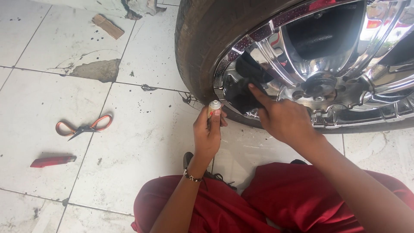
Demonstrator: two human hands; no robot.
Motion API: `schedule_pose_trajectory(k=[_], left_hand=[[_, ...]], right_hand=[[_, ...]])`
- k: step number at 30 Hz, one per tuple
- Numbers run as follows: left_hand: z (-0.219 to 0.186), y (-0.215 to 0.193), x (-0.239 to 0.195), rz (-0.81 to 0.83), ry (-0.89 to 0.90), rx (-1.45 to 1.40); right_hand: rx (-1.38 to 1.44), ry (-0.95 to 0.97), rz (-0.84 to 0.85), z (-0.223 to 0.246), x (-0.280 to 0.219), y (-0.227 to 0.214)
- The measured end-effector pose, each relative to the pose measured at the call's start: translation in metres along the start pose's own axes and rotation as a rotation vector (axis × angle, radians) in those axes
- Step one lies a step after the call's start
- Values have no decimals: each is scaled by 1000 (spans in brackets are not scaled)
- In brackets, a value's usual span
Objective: The person applies a substance from a tube onto a car wheel rim and wipes it with a black cloth. They repeatedly apply the substance and wipe different sections of the chrome rim while sitting on the floor.
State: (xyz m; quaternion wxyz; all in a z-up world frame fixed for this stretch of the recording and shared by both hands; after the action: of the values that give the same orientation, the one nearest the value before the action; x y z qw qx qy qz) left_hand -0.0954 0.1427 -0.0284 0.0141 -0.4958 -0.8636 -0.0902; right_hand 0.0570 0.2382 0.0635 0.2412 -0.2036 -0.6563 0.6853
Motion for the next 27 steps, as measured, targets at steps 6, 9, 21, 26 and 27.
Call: schedule_pose_trajectory(k=[6, 9, 21, 26, 27], left_hand=[[-3, -1, -2, 7, 3, -11], [0, 5, 3, 12, 46, -10], [-7, 10, 1, -17, 42, 115], [3, 19, 9, -25, 77, 128], [2, 19, 10, -24, 71, 124]], right_hand=[[6, 98, 39, -25, -32, -3], [157, 70, 52, -14, -4, 0], [102, 118, 32, -32, -28, -3], [101, 39, 53, -5, 21, 12], [84, 7, 22, 2, 30, 13]])
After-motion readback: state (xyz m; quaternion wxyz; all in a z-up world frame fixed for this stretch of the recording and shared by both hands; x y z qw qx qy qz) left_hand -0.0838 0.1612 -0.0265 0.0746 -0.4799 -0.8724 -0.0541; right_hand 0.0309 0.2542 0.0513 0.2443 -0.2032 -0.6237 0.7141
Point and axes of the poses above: each hand's wrist, its own x-axis towards the middle knuckle, its own y-axis out of the palm, z = x × y, the point moved 9 cm from there along x, towards the middle knuckle, and after that the axes turned 11 degrees about -y, right-handed, at the moved point
